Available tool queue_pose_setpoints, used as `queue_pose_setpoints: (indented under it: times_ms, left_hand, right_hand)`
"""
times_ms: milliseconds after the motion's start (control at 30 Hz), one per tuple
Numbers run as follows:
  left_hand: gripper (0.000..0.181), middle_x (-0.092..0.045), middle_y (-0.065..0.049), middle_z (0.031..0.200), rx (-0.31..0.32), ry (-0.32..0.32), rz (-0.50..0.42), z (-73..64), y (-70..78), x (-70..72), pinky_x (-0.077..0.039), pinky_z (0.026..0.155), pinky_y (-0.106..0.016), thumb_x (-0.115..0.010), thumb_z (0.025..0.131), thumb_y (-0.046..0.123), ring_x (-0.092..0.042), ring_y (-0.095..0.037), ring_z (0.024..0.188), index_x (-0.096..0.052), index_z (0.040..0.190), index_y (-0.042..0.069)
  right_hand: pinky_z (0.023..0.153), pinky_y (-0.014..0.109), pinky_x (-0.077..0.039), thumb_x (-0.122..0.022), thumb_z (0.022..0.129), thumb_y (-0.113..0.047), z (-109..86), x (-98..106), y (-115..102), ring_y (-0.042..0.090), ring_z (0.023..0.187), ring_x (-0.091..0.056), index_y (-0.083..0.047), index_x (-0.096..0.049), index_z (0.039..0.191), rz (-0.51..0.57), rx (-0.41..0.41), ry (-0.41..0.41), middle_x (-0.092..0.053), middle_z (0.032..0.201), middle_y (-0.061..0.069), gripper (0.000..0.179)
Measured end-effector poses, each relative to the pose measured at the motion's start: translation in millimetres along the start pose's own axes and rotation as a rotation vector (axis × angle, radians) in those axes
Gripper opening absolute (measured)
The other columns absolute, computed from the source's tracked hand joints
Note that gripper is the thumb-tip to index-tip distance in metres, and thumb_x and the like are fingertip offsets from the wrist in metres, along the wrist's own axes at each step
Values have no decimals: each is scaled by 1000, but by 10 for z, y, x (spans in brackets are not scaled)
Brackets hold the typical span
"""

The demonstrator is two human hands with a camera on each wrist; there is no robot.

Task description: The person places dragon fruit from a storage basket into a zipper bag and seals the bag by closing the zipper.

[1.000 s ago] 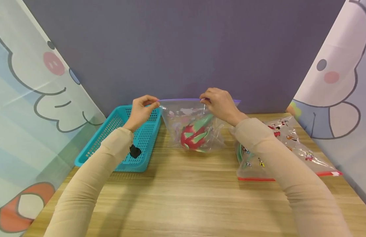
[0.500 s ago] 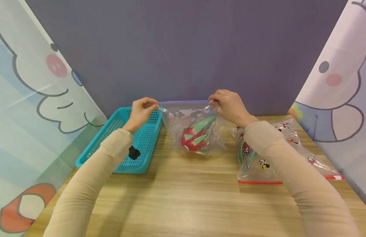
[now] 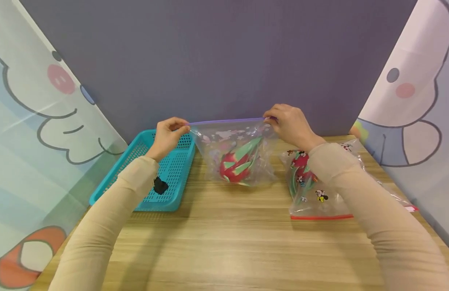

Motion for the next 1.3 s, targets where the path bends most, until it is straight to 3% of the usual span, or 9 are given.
queue_pose_setpoints:
  times_ms: [200, 367, 467, 633, 833, 1000, 1133, 1300]
  left_hand:
    - [17, -67, -12, 96, 26, -16, 1, 19, -5, 6, -45, 84, -33, -63, 87, 19, -62, -22, 94, -66, 99, 7]
    - [16, -67, -12, 96, 71, -10, 8, -32, -70, 24, -40, 71, -30, -63, 87, 18, -61, -23, 90, -66, 99, 8]
    - [15, -67, -10, 95, 62, -7, 23, -53, -80, 41, -40, 69, -29, -63, 87, 18, -60, -20, 87, -67, 99, 9]
    - [13, -66, -6, 93, 36, -16, 25, -59, -56, 45, -45, 77, -30, -63, 87, 18, -62, -18, 89, -66, 98, 11]
    - [15, -66, -8, 96, 33, -32, 21, -38, -39, 17, -44, 73, -30, -63, 87, 18, -62, -20, 92, -66, 100, 9]
    - [15, -66, -8, 97, 35, -48, 3, 33, -1, -17, -46, 77, -31, -62, 88, 17, -62, -23, 95, -66, 100, 9]
    - [14, -66, -8, 96, 48, -53, 11, 141, 35, -72, -49, 80, -31, -62, 88, 13, -63, -24, 93, -66, 100, 7]
    - [12, -66, -7, 93, 29, 16, 42, 347, 47, -97, -49, 77, -27, -63, 87, 12, -63, -16, 88, -67, 97, 7]
  right_hand:
    - [57, 41, -50, -71, 75, 2, -34, 86, 62, 28, 65, -62, 3, -69, 83, -23, -26, -13, -67, 78, 14, 8]
    - [57, 40, -49, -70, 76, 3, -99, 119, 93, 27, 64, -62, 3, -69, 84, -27, -26, -35, -67, 79, 14, 8]
    - [57, 40, -48, -70, 75, 5, -123, 139, 110, 26, 64, -62, 3, -69, 83, -35, -14, -22, -67, 78, 12, 8]
    - [57, 37, -46, -71, 74, 4, -143, 168, 128, 24, 64, -62, 2, -69, 83, -38, -18, -14, -67, 77, 11, 9]
    - [57, 32, -44, -71, 74, 5, -151, 205, 130, 24, 64, -62, 2, -69, 83, -46, -17, 3, -67, 77, 11, 10]
    - [57, 28, -42, -71, 74, 5, -149, 236, 148, 25, 63, -61, 3, -69, 83, -46, -48, 19, -67, 76, 12, 9]
    - [58, 34, -45, -69, 78, 2, -149, 204, 210, 26, 64, -61, 4, -69, 84, -47, -119, 2, -66, 76, 15, 7]
    - [61, 42, -46, -66, 81, 0, -9, 206, 267, 31, 67, -60, 6, -68, 86, -51, -202, 4, -65, 78, 18, 8]
Point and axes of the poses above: each hand's wrist, its own z-axis towards the middle knuckle, its own x-axis out of the back of the hand, y = z × x, the point moved 1 cm from there along z, towards the middle knuckle
